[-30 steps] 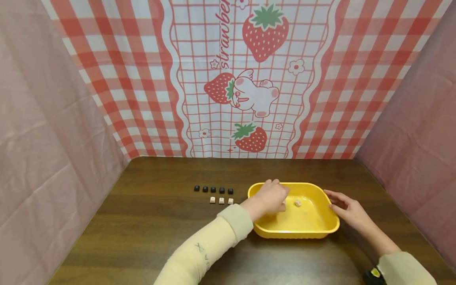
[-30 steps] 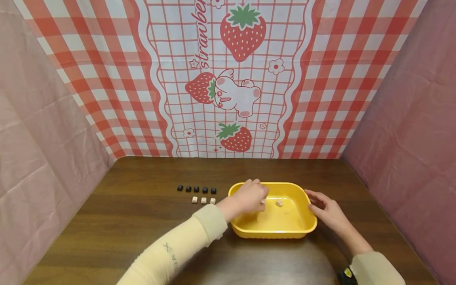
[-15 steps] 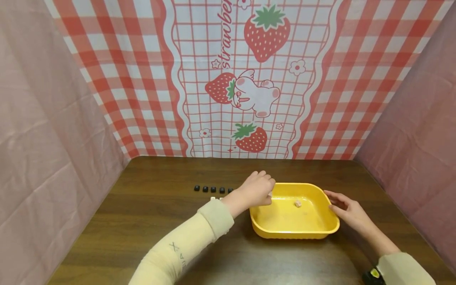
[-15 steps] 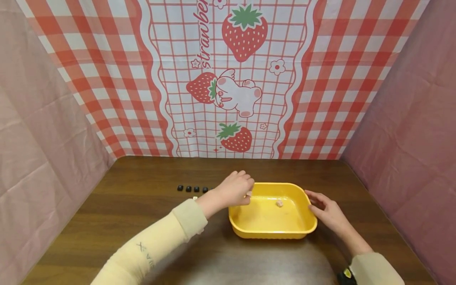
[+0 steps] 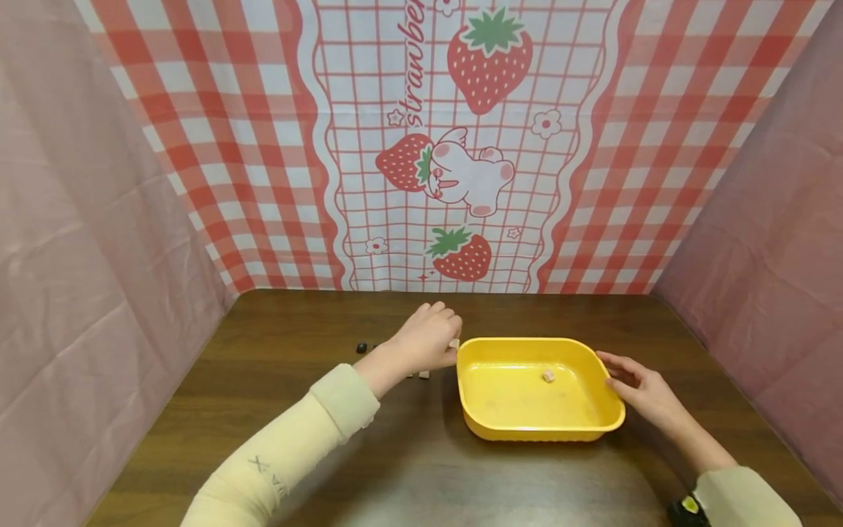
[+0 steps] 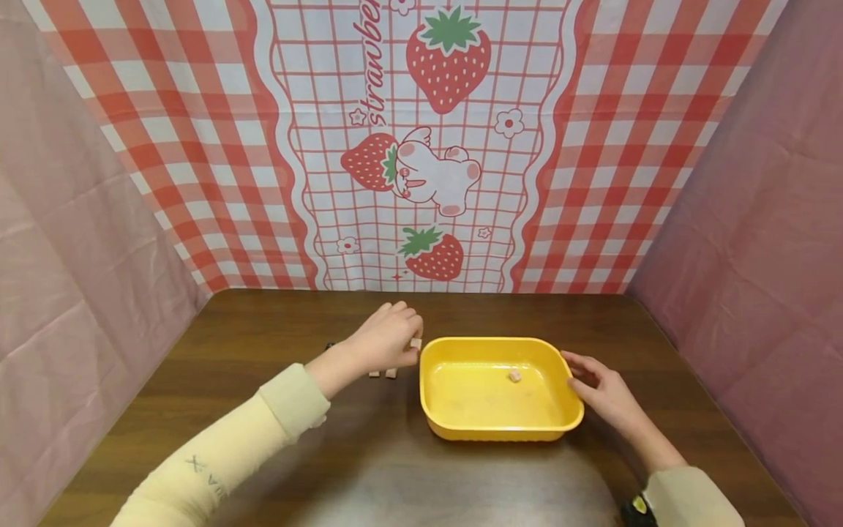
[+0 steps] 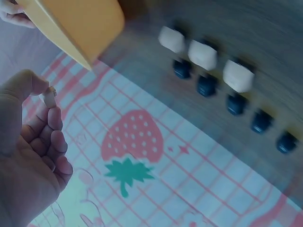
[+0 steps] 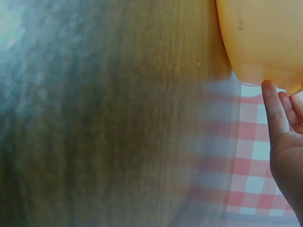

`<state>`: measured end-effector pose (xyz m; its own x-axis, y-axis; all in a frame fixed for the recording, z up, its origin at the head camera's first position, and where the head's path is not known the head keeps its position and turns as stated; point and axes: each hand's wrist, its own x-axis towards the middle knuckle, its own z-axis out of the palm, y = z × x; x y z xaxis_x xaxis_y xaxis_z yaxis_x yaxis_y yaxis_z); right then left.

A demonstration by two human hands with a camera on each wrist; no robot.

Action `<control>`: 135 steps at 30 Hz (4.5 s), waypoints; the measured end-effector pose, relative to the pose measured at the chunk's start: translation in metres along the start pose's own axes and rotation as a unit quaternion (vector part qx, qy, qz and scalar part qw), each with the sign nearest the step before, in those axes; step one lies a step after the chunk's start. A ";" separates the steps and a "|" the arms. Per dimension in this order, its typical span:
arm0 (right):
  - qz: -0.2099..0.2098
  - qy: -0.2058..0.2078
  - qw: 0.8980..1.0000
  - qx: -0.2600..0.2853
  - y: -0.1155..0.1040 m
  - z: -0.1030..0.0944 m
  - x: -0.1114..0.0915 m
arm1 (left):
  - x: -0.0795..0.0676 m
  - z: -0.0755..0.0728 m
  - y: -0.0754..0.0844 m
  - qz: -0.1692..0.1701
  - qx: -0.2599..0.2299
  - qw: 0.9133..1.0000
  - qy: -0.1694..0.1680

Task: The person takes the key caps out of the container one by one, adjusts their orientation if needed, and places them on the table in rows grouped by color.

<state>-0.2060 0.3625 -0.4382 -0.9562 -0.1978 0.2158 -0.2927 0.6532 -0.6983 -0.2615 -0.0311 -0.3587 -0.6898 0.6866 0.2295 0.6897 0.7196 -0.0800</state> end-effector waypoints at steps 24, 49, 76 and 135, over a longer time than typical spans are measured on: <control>0.006 -0.001 1.000 0.006 -0.001 -0.001 0.000 | -0.066 0.035 -0.070 -0.061 -0.026 0.998 0.004; 0.011 -0.010 1.000 0.002 -0.001 -0.002 0.001 | -0.090 0.067 -0.086 -0.088 -0.034 0.995 -0.039; 0.002 0.005 1.000 -0.018 0.000 -0.002 0.001 | -0.050 0.028 -0.066 -0.067 -0.029 0.997 -0.024; 0.003 0.005 1.000 -0.012 0.001 -0.002 0.001 | 0.112 0.048 0.115 0.015 0.048 0.991 -0.122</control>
<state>-0.2070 0.3638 -0.4373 -0.9579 -0.1864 0.2184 -0.2864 0.6715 -0.6834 -0.2694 0.1335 -0.3886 -0.7108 0.7032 -0.0148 0.6939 0.6977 -0.1781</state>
